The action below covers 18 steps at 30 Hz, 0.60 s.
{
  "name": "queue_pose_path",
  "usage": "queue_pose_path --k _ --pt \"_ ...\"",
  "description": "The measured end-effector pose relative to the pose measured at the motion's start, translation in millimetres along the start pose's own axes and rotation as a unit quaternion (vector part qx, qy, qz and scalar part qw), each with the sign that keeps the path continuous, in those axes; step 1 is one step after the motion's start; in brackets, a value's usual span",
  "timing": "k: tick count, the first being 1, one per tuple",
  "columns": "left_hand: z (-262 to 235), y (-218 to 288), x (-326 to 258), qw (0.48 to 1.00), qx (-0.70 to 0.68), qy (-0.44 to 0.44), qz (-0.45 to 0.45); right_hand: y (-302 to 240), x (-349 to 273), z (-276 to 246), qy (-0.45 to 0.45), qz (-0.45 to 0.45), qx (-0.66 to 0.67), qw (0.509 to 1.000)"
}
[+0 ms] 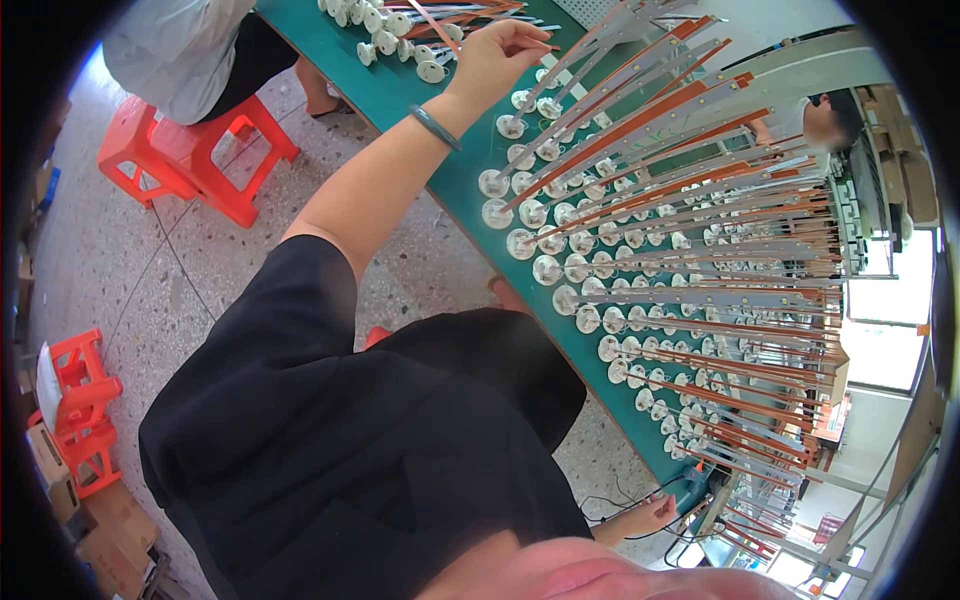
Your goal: Assemble small LED light components by attaching plastic strips and using a glue gun.
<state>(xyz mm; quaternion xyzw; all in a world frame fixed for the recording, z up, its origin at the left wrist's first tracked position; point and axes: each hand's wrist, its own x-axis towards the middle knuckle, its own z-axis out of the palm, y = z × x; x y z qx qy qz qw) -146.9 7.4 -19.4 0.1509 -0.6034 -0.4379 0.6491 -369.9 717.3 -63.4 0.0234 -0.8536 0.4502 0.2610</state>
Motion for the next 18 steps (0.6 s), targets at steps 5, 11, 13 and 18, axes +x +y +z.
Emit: queue_pose_path --k 5,11,13,18 --pt "-2.3 0.9 0.9 0.999 -0.033 0.002 0.013 -12.7 -0.9 -0.6 0.016 -0.003 -0.014 1.0" --pt "2.9 21.4 -8.5 0.997 -0.067 0.032 -0.01 -41.0 0.2 -0.9 0.013 -0.032 0.013 0.999" --pt "-0.9 37.8 -19.8 0.995 -0.073 0.034 -0.054 -47.9 -1.1 -1.2 0.015 -0.04 0.01 0.999" --pt "-18.4 33.2 -45.7 0.997 0.022 0.034 -0.065 -65.9 -2.2 -0.1 0.004 -0.065 0.017 0.998"
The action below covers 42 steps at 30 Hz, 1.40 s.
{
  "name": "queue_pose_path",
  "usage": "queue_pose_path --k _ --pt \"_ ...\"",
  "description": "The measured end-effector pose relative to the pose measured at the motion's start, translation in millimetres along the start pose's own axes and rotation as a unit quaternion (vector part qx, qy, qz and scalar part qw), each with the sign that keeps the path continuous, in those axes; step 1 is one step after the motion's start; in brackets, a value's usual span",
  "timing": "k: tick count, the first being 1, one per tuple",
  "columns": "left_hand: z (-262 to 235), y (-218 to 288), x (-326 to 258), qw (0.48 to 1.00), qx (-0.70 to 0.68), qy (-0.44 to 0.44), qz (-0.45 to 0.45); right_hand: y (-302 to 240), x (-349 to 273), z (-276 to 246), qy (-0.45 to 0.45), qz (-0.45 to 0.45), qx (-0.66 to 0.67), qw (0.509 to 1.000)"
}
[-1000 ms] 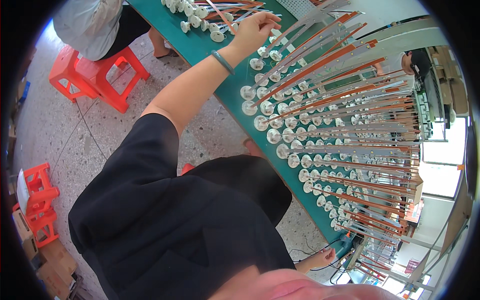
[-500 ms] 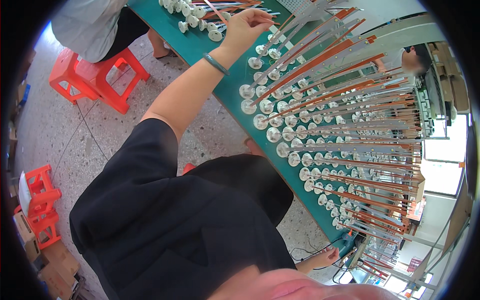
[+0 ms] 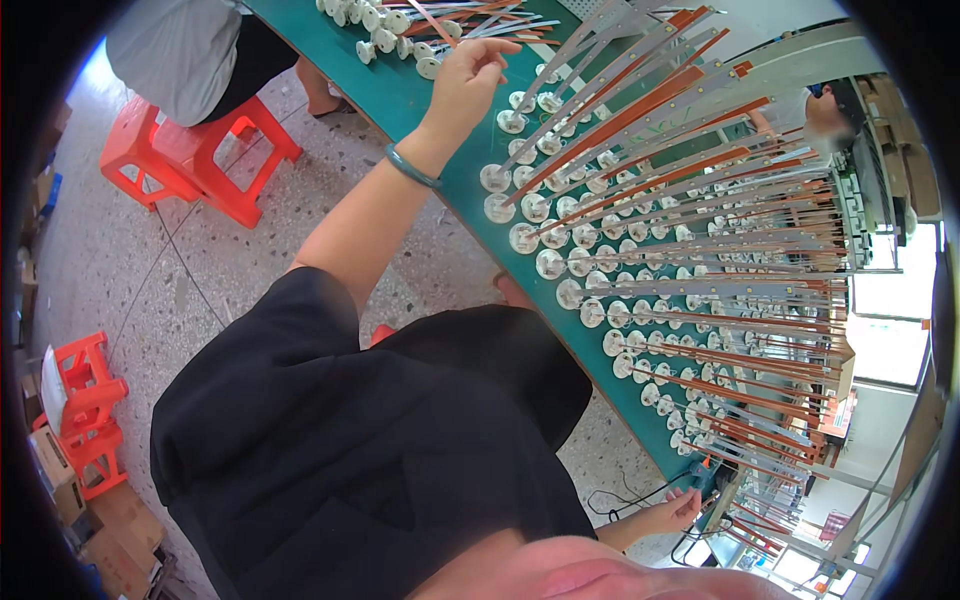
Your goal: Assemble small LED light components by attaching plastic strips and using a glue gun.
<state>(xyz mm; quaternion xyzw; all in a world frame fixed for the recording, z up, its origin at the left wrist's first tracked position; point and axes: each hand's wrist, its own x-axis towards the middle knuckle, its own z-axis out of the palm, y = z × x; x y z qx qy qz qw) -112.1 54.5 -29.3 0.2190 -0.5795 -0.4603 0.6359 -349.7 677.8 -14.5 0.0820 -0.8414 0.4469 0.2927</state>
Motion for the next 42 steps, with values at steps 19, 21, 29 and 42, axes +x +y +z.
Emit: queue_pose_path --k 19,21,29,42 --pt "-43.3 28.3 -35.2 0.997 0.044 -0.048 -0.043 -316.7 -198.0 222.3 -0.644 -0.211 0.398 0.618" --pt "-42.3 31.7 -36.9 0.997 0.038 -0.045 -0.043 -341.8 -215.1 262.0 -0.566 -0.297 0.352 0.684" --pt "-89.1 70.1 -56.6 0.997 0.035 -0.052 -0.05 -348.6 -243.5 320.1 -0.605 -0.383 0.292 0.634" --pt "-207.3 123.2 -55.8 0.993 -0.067 0.084 -0.042 -251.1 -208.8 242.8 -0.816 -0.187 0.317 0.446"
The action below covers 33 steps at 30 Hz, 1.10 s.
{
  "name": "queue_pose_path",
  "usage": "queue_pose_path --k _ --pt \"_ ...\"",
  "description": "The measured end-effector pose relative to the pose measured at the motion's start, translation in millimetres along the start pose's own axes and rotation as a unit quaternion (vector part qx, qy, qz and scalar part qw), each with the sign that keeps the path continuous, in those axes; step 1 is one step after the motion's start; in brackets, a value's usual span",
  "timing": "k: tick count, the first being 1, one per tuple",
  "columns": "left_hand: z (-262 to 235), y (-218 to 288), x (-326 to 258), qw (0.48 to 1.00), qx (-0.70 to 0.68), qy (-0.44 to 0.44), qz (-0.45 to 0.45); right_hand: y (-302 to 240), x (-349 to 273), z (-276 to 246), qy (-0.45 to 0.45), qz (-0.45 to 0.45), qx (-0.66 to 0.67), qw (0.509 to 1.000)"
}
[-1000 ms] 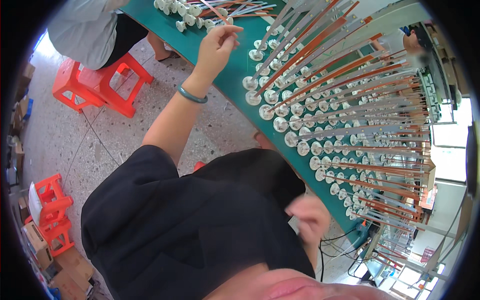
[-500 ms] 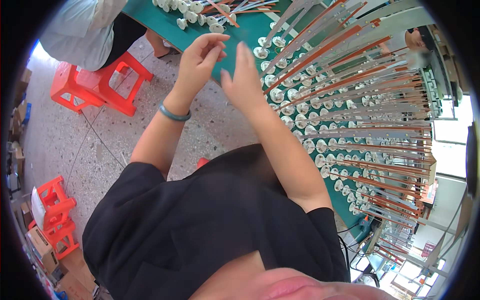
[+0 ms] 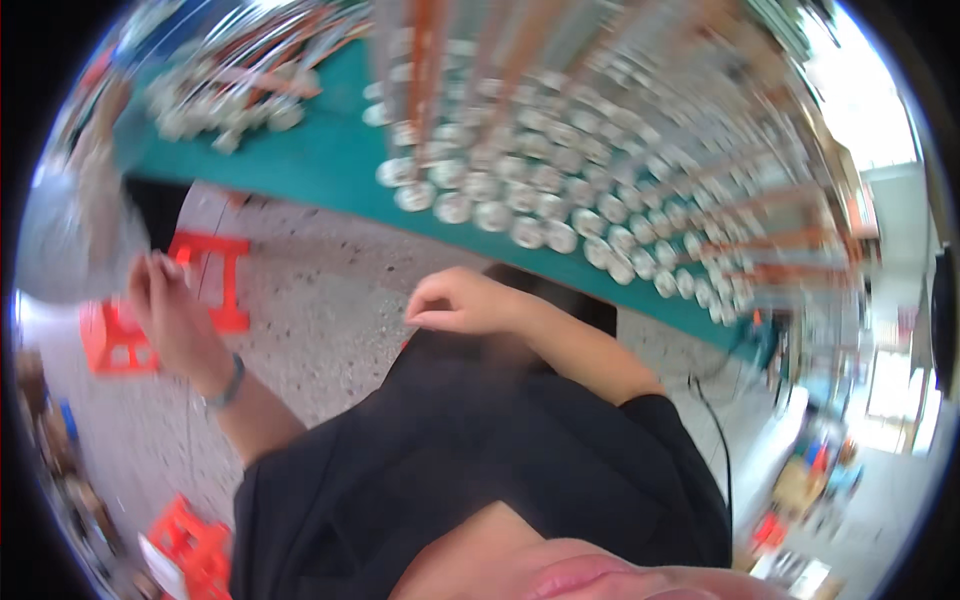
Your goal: Assemble small LED light components by attaching plastic strips and using a glue gun.
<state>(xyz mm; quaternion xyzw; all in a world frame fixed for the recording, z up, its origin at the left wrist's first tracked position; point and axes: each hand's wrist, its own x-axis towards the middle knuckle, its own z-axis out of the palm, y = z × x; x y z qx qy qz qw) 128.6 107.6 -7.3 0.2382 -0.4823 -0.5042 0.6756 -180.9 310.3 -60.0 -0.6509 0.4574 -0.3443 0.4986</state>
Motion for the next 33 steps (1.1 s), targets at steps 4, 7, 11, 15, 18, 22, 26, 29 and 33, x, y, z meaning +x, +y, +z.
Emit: queue_pose_path --k 4,7,11,15,18,22,26,29,33 --pt "96.1 -27.7 -83.1 0.929 0.055 -0.358 -0.078 -51.2 -31.3 -10.3 0.184 -0.101 0.012 0.978" --pt "149.8 -7.5 -137.5 0.903 0.029 -0.395 -0.168 -75.6 -59.3 -8.5 0.237 -0.236 -0.059 0.941" --pt "182.1 -18.3 -148.4 0.839 -0.099 -0.493 -0.209 -68.9 -99.4 5.1 0.308 -0.243 -0.054 0.918" --pt "216.8 -11.8 -176.1 0.781 -0.191 -0.508 -0.308 -63.5 -128.6 12.5 0.337 -0.256 0.013 0.906" --pt "224.4 -10.4 -189.5 0.766 -0.208 -0.496 -0.351 -67.1 -139.9 15.3 0.359 -0.269 0.053 0.892" --pt "232.2 -5.8 -198.8 0.778 -0.186 -0.478 -0.363 -66.2 -141.4 15.5 0.356 -0.282 0.126 0.882" --pt "228.8 -4.8 -201.2 0.808 -0.155 -0.471 -0.319 -67.8 -143.7 19.4 0.326 -0.242 0.215 0.888" --pt "226.6 -14.2 -199.1 0.847 -0.076 -0.456 -0.265 -64.6 -147.3 17.1 0.318 -0.185 0.212 0.905" --pt "235.8 -1.1 -192.6 0.864 -0.011 -0.463 -0.196 -66.0 -153.4 10.6 0.315 -0.141 0.187 0.92"
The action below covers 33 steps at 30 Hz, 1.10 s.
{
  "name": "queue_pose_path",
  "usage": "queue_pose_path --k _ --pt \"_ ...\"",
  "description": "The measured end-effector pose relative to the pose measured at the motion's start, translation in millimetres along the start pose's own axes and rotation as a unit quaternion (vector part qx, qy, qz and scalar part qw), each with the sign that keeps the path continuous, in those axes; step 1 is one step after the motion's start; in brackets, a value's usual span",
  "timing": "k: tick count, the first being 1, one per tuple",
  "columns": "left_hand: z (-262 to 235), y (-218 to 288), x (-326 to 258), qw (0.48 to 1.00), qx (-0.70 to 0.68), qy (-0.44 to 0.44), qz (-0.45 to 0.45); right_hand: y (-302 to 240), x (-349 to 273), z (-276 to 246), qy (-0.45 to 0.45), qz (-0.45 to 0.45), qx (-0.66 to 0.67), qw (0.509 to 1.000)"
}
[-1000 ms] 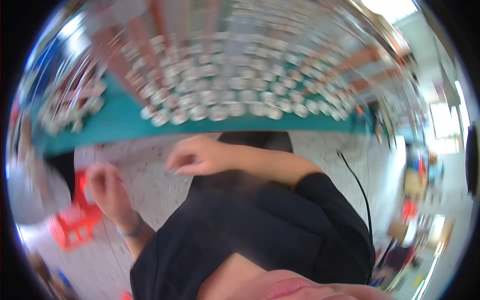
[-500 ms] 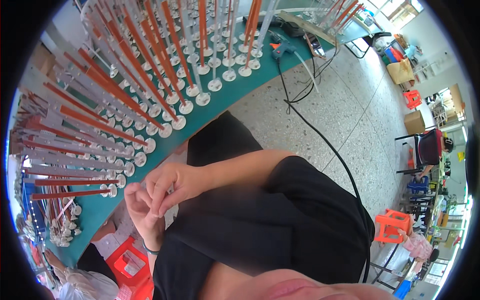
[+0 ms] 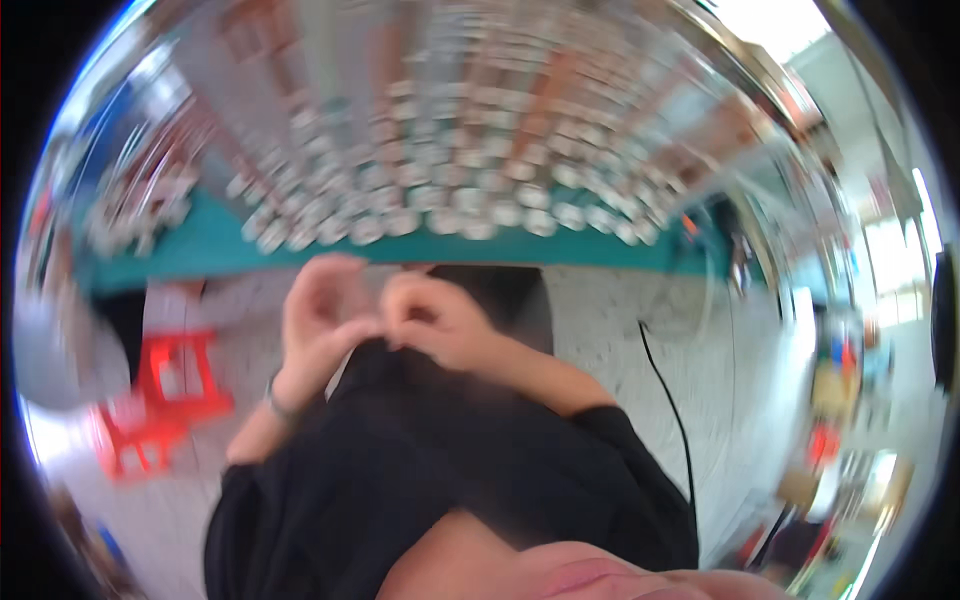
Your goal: Assemble small LED light components by attaching plastic strips and using a glue gun.
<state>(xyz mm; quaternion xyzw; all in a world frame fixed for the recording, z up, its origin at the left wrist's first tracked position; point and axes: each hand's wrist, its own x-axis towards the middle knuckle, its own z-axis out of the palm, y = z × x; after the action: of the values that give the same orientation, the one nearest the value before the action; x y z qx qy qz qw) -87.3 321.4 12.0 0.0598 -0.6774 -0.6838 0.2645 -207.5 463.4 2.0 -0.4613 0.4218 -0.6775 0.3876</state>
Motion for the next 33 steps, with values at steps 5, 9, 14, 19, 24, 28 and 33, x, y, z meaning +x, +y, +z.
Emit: queue_pose_path --k 5,9,14,19,24,28,33 --pt "-49.0 -3.9 5.6 0.976 -0.095 0.192 0.024 8.9 -1.7 -19.2 -0.123 -0.056 -0.191 0.972" --pt "-119.7 13.5 4.8 0.925 0.012 0.347 0.157 26.5 -40.6 -65.3 0.006 0.056 -0.167 0.984" --pt "-211.0 2.1 30.7 0.888 0.056 0.435 0.137 38.0 -122.1 -100.5 0.287 0.197 -0.093 0.933" --pt "-239.3 -35.0 96.5 0.922 0.163 0.323 0.138 71.3 -215.4 -156.9 0.43 0.228 -0.108 0.867" --pt "-268.0 -75.5 173.9 0.853 0.435 0.259 0.126 87.8 -292.7 -186.1 0.421 0.396 -0.502 0.643" --pt "-280.7 -88.1 199.4 0.858 0.48 0.177 0.049 85.0 -278.2 -202.3 0.387 0.39 -0.529 0.647" --pt "-278.1 -87.1 197.6 0.864 0.469 0.18 0.004 76.8 -268.9 -213.0 0.345 0.392 -0.555 0.647"
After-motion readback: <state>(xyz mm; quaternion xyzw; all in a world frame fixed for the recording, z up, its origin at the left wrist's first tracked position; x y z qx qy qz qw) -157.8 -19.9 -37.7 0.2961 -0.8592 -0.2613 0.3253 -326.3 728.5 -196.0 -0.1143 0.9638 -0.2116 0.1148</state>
